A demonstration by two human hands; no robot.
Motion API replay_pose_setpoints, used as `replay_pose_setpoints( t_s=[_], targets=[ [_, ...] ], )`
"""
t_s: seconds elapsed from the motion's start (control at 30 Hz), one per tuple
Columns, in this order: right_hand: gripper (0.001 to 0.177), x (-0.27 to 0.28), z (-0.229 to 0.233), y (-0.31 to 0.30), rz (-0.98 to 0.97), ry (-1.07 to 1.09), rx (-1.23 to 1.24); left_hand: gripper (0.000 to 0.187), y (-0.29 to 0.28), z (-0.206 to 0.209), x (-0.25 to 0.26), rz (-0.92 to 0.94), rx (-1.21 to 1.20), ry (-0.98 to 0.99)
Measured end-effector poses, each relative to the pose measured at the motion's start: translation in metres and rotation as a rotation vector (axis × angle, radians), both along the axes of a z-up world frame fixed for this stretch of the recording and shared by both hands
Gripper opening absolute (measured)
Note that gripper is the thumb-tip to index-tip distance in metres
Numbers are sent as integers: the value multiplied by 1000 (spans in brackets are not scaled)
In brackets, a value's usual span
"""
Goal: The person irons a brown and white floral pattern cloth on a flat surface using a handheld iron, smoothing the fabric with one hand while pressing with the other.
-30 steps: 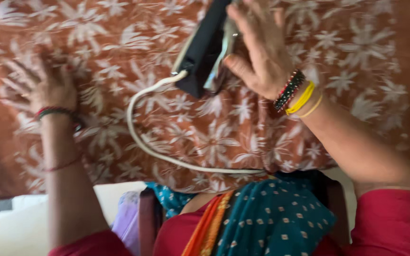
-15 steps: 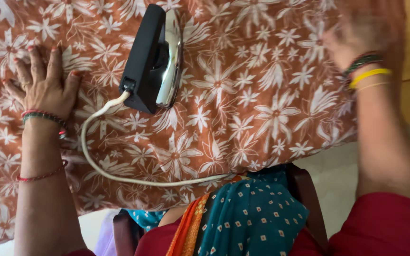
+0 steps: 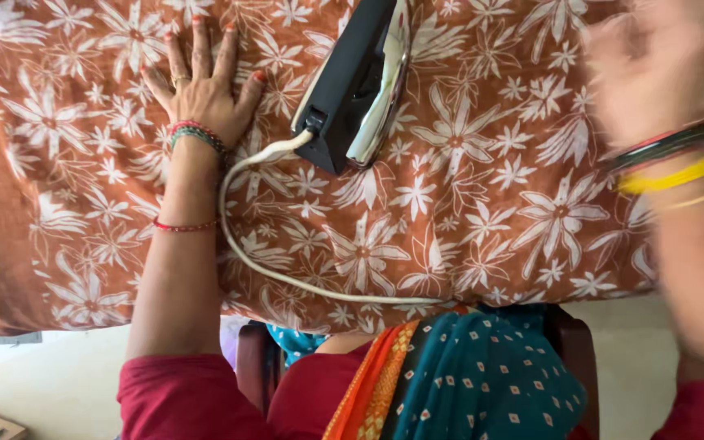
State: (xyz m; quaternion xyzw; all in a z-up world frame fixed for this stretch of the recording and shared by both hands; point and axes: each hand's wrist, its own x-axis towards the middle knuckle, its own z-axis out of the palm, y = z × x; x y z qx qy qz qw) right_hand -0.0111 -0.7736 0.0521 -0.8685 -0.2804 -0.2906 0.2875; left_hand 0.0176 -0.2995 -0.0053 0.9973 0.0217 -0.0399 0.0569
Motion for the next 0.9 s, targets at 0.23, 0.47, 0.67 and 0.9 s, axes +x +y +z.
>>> replay_pose_setpoints(
  t_s=[0.23,0.47,0.67,0.9],
  targets=[
    [83,-24,14,205,-5,672,-383,75,-1,1,-3,14,26,2],
    [52,-17,-29,226,149,467,310,76,-3,1,-3,15,41,-11],
    [48,12,-35,183,141,552,432,76,-3,3,-3,22,5,-9],
    [47,-20,-29,89,137,397,218,75,0,0,-4,12,-19,-30]
  ],
)
